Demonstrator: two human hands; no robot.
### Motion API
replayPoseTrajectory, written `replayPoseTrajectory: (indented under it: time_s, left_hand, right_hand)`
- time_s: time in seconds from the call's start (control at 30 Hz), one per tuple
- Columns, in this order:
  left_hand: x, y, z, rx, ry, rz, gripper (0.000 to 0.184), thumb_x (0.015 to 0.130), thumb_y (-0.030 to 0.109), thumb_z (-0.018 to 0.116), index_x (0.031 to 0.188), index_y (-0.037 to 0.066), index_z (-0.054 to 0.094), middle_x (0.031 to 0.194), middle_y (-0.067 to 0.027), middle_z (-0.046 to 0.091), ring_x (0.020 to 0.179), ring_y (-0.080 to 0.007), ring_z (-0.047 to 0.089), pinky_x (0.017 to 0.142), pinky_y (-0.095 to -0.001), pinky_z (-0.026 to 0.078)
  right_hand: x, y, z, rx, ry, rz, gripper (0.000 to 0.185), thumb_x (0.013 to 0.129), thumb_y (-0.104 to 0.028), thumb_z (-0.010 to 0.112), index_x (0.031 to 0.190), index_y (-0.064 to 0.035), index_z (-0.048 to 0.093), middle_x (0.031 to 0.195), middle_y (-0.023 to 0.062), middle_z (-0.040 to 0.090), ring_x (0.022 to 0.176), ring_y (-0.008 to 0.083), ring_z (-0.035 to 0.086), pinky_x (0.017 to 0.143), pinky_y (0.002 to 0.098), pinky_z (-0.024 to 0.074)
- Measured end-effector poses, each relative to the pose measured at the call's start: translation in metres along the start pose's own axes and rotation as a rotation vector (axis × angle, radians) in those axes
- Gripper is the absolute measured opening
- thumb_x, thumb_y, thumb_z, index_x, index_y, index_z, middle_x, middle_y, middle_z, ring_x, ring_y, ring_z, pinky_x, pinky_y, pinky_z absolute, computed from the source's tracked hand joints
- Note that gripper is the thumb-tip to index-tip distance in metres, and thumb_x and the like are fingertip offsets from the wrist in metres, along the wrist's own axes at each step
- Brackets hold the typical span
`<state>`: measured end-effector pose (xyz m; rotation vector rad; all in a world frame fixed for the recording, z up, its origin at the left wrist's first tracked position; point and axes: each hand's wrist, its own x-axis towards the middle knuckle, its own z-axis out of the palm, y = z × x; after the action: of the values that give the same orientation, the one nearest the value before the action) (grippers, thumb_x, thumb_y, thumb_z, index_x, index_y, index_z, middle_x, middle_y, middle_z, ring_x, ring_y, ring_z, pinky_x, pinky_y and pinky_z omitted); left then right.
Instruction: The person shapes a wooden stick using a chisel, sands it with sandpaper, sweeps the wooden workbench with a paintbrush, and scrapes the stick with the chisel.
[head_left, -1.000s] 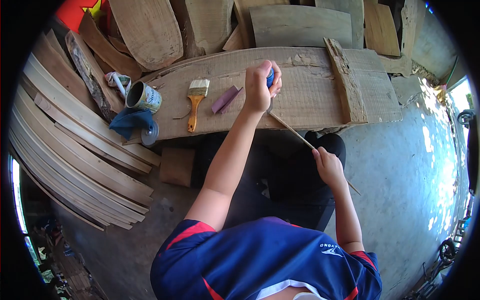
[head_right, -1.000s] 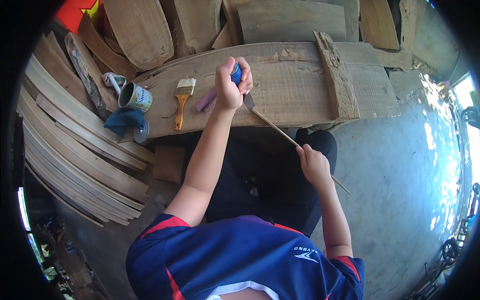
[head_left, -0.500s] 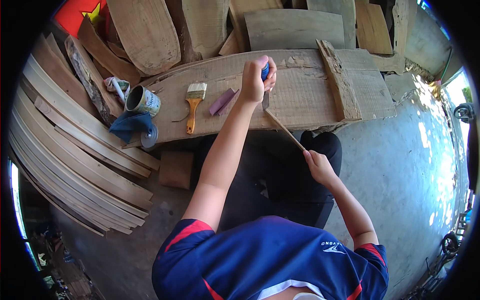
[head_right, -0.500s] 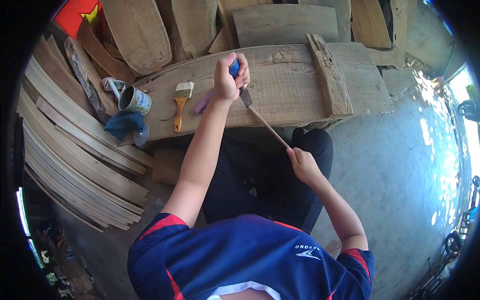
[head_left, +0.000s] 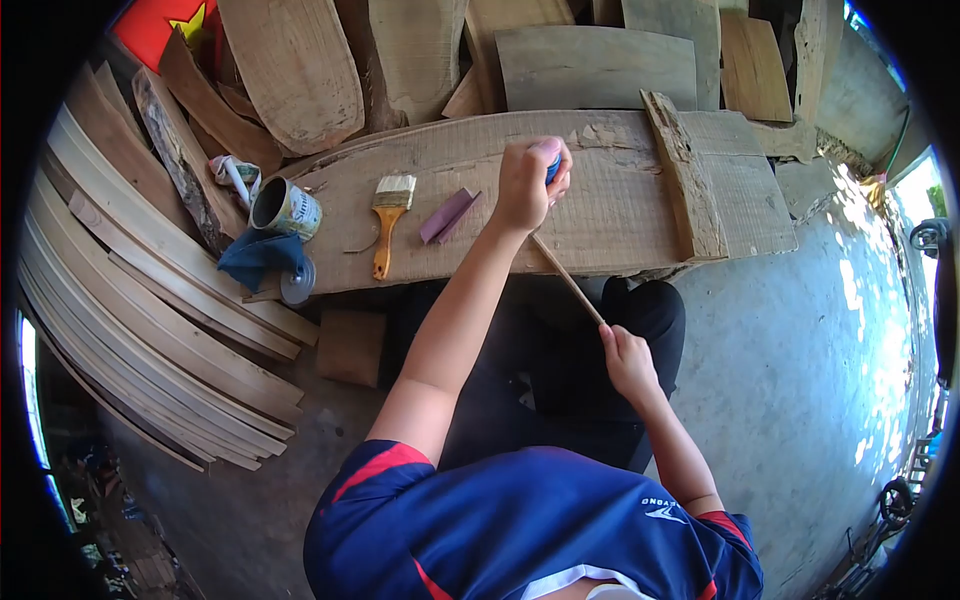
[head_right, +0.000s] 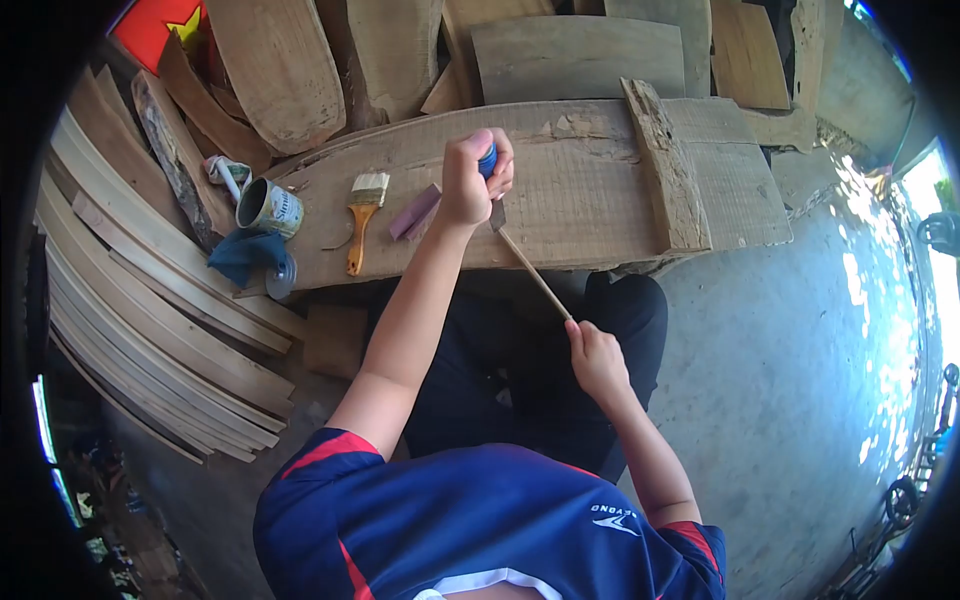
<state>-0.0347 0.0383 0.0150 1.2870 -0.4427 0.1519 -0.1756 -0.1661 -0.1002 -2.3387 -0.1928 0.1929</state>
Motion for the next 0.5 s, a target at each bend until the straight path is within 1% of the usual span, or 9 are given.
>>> replayPoseTrajectory:
  time_s: [0.13, 0.17, 0.23, 0.27, 0.33, 0.37, 0.4, 0.43, 0.5]
  left_hand:
    - [0.007, 0.017, 0.011, 0.078, -0.033, 0.033, 0.045, 0.088, 0.040, 0.037, 0.057, 0.008, 0.039, 0.042, 0.0027, 0.032, 0.037, -0.0055, 0.029, 0.037, -0.0218, 0.023]
    - [0.011, 0.027, 0.012, 0.075, -0.043, 0.077, 0.052, 0.090, 0.049, 0.036, 0.057, 0.008, 0.039, 0.042, 0.0029, 0.031, 0.037, -0.0060, 0.029, 0.038, -0.0220, 0.024]
    - [0.017, 0.066, 0.019, 0.060, -0.049, 0.134, 0.068, 0.083, 0.071, 0.026, 0.054, 0.009, 0.036, 0.040, 0.0033, 0.027, 0.034, -0.0075, 0.024, 0.035, -0.0230, 0.020]
    - [0.016, 0.085, 0.024, 0.008, -0.014, 0.121, 0.071, 0.081, 0.074, 0.021, 0.053, 0.010, 0.034, 0.039, 0.0032, 0.025, 0.033, -0.0079, 0.022, 0.035, -0.0234, 0.018]
    - [0.010, 0.098, 0.024, -0.029, -0.053, 0.152, 0.071, 0.082, 0.073, 0.018, 0.053, 0.010, 0.034, 0.039, 0.0026, 0.026, 0.032, -0.0089, 0.023, 0.035, -0.0236, 0.019]
    - [0.009, 0.080, 0.022, 0.000, -0.036, 0.153, 0.069, 0.083, 0.070, 0.019, 0.054, 0.010, 0.036, 0.040, 0.0028, 0.027, 0.033, -0.0084, 0.024, 0.035, -0.0235, 0.020]
    - [0.009, 0.040, 0.018, 0.062, 0.068, 0.086, 0.064, 0.086, 0.064, 0.026, 0.055, 0.010, 0.037, 0.041, 0.0037, 0.028, 0.035, -0.0070, 0.027, 0.035, -0.0229, 0.022]
    - [0.006, -0.005, 0.009, 0.122, 0.093, 0.049, 0.056, 0.089, 0.055, 0.039, 0.056, 0.010, 0.039, 0.043, 0.0045, 0.030, 0.037, -0.0052, 0.029, 0.036, -0.0214, 0.022]
    - [0.001, -0.002, 0.001, 0.031, 0.050, 0.028, 0.044, 0.087, 0.038, 0.055, 0.056, 0.010, 0.042, 0.047, 0.0039, 0.039, 0.041, -0.0043, 0.036, 0.038, -0.0209, 0.026]
  right_hand:
    - [-0.001, -0.011, -0.011, -0.034, 0.048, 0.003, 0.043, 0.095, -0.034, 0.042, 0.071, 0.0003, 0.049, 0.064, 0.0252, 0.053, 0.067, 0.0447, 0.054, 0.058, 0.0505, 0.0402]
    - [-0.001, -0.019, -0.020, -0.014, 0.059, 0.012, 0.043, 0.095, -0.033, 0.042, 0.070, 0.0003, 0.049, 0.063, 0.0247, 0.053, 0.066, 0.0447, 0.054, 0.057, 0.0503, 0.0397]
    - [-0.002, -0.036, -0.040, -0.004, 0.083, 0.008, 0.042, 0.095, -0.033, 0.042, 0.070, 0.0003, 0.048, 0.060, 0.0232, 0.052, 0.063, 0.0433, 0.054, 0.055, 0.0479, 0.0395]
    - [-0.003, -0.044, -0.049, -0.005, 0.086, 0.011, 0.042, 0.095, -0.033, 0.042, 0.069, 0.0003, 0.047, 0.059, 0.0227, 0.051, 0.062, 0.0427, 0.054, 0.054, 0.0470, 0.0395]
    - [-0.004, -0.047, -0.051, -0.014, 0.098, 0.011, 0.042, 0.095, -0.033, 0.042, 0.069, -0.0001, 0.046, 0.058, 0.0226, 0.051, 0.060, 0.0424, 0.053, 0.053, 0.0467, 0.0397]
    - [-0.004, -0.046, -0.048, -0.027, 0.100, 0.021, 0.042, 0.095, -0.033, 0.042, 0.068, -0.0004, 0.046, 0.058, 0.0227, 0.052, 0.060, 0.0426, 0.054, 0.053, 0.0473, 0.0403]
    - [-0.002, -0.032, -0.033, -0.091, 0.097, 0.011, 0.041, 0.094, -0.033, 0.043, 0.069, -0.0014, 0.046, 0.059, 0.0230, 0.053, 0.062, 0.0429, 0.055, 0.054, 0.0492, 0.0423]
    - [0.000, -0.017, -0.017, -0.210, 0.052, 0.018, 0.040, 0.094, -0.035, 0.044, 0.071, -0.0023, 0.047, 0.060, 0.0230, 0.055, 0.064, 0.0429, 0.056, 0.056, 0.0511, 0.0438]
    - [0.002, -0.010, -0.009, -0.179, 0.079, 0.033, 0.039, 0.093, -0.036, 0.044, 0.072, -0.0030, 0.048, 0.060, 0.0225, 0.055, 0.063, 0.0428, 0.057, 0.056, 0.0517, 0.0437]
